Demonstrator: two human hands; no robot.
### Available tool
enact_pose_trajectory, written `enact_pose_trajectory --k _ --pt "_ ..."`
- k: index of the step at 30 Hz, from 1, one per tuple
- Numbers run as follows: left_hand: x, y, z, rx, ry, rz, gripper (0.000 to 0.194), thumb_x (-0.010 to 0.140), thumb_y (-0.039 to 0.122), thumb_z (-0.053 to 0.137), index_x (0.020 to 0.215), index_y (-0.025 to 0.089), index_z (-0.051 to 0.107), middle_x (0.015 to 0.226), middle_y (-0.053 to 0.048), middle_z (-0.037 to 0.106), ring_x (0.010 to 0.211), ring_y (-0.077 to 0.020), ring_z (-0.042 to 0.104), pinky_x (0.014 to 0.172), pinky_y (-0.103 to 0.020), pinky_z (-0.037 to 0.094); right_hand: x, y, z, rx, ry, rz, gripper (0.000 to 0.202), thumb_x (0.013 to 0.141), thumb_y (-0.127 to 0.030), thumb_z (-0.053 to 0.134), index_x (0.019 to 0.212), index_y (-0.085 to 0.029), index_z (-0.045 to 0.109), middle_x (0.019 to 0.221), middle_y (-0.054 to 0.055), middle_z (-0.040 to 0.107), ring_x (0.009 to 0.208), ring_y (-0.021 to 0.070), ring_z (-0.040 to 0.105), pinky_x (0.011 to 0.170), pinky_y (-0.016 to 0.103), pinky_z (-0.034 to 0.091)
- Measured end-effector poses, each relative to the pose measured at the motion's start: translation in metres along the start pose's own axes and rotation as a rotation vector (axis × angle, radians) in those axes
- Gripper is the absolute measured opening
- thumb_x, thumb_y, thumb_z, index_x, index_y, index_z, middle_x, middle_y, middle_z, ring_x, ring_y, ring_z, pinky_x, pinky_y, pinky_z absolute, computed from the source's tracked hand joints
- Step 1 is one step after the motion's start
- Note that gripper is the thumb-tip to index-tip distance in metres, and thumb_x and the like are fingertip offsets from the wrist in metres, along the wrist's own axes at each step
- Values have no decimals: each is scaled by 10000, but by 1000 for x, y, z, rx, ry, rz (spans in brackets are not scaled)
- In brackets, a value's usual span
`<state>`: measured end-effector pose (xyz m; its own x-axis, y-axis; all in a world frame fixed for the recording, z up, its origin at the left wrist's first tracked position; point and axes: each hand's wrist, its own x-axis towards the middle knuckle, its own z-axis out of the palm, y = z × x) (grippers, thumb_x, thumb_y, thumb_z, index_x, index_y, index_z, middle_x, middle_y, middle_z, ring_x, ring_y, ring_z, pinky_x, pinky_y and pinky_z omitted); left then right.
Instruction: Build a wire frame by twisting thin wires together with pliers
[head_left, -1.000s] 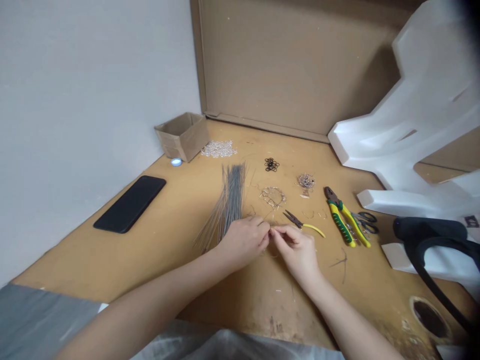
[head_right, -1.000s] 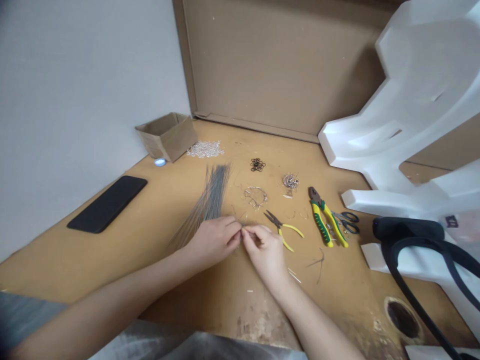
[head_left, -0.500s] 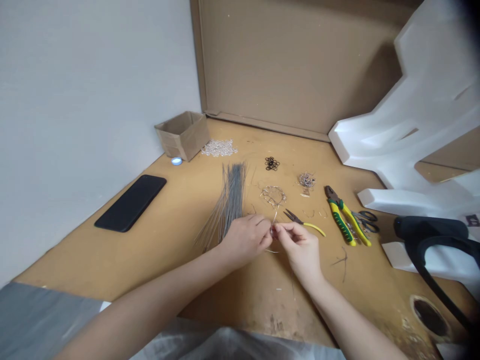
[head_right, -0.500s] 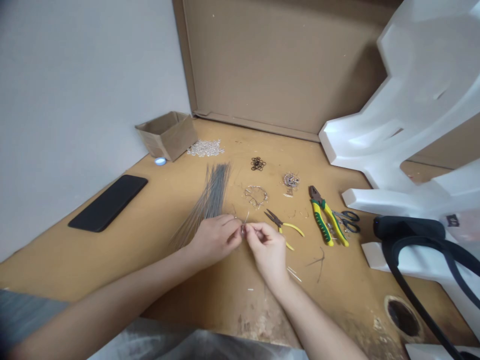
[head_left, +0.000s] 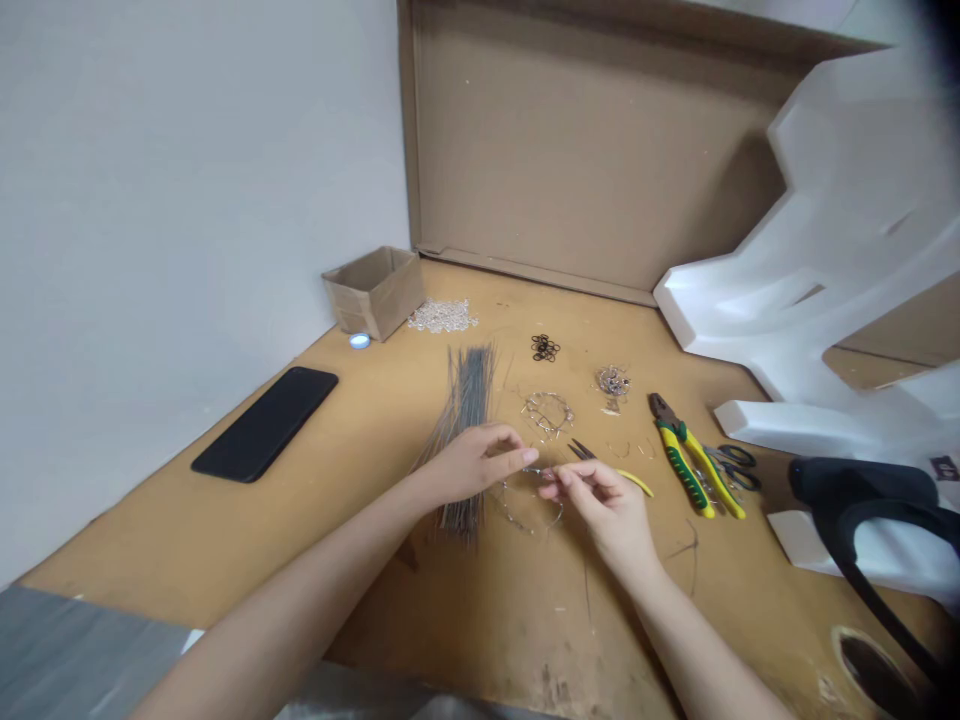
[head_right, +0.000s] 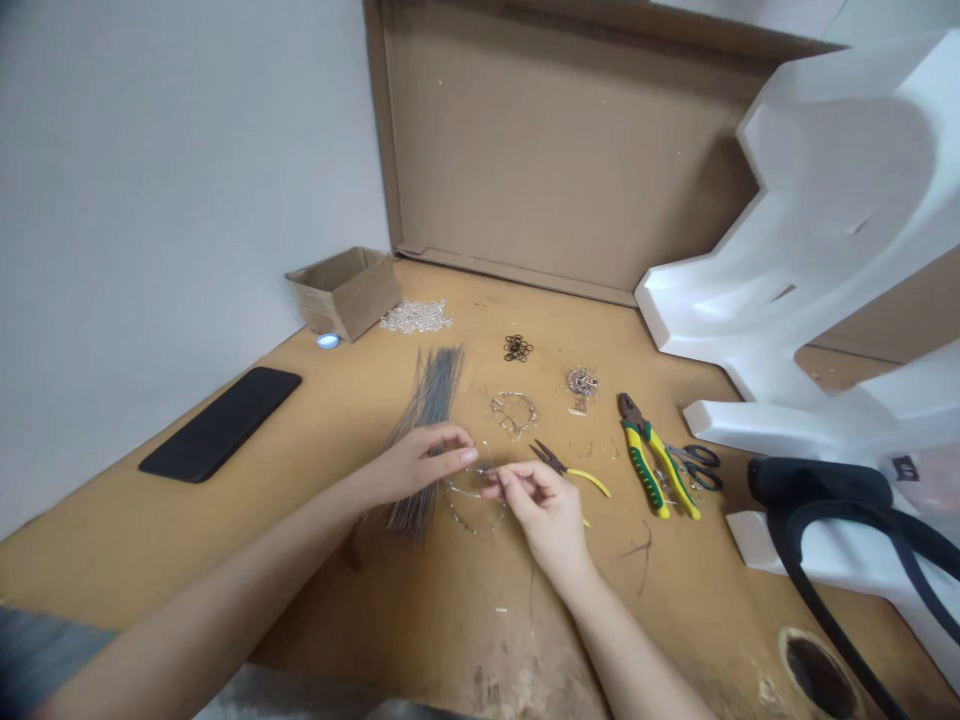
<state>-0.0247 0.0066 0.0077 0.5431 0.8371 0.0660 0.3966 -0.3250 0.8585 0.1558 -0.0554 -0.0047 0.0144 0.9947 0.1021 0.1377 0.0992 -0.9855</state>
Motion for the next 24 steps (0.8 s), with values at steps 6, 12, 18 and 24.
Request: enact_pose_trajectory --k 6,12,18,24 --pt "-1 6 6 -361 -216 -126 206 743 332 555 760 128 581 729 -11 609 700 -108 538 664 -217 404 -1 0 0 21 -35 -1 161 765 -322 587 769 -165 622 673 56 696 639 173 661 649 309 536" --pt "-1 4 10 -466 -245 -161 199 743 330 552 754 131 556 720 -1 595 516 -54 453 514 -187 370 -1 1 0 -63 -34 -22 150 774 -307 577 766 -167 630 702 58 691 664 169 649 658 298 524" --pt "-2 5 7 -445 -295 -146 187 765 311 526 763 136 590 673 19 570 499 -44 394 489 -166 329 -1 -1 0 -108 -32 -40 147 773 -303 575 742 -174 639 671 40 671 617 154 620 611 273 510" --pt "-1 0 10 -381 -311 -89 168 762 288 541 775 139 618 714 13 590 667 -82 491 654 -186 365 0 -7 -3 -337 6 -187 155 768 -289 577 683 -182 651 643 25 617 586 132 549 554 240 446"
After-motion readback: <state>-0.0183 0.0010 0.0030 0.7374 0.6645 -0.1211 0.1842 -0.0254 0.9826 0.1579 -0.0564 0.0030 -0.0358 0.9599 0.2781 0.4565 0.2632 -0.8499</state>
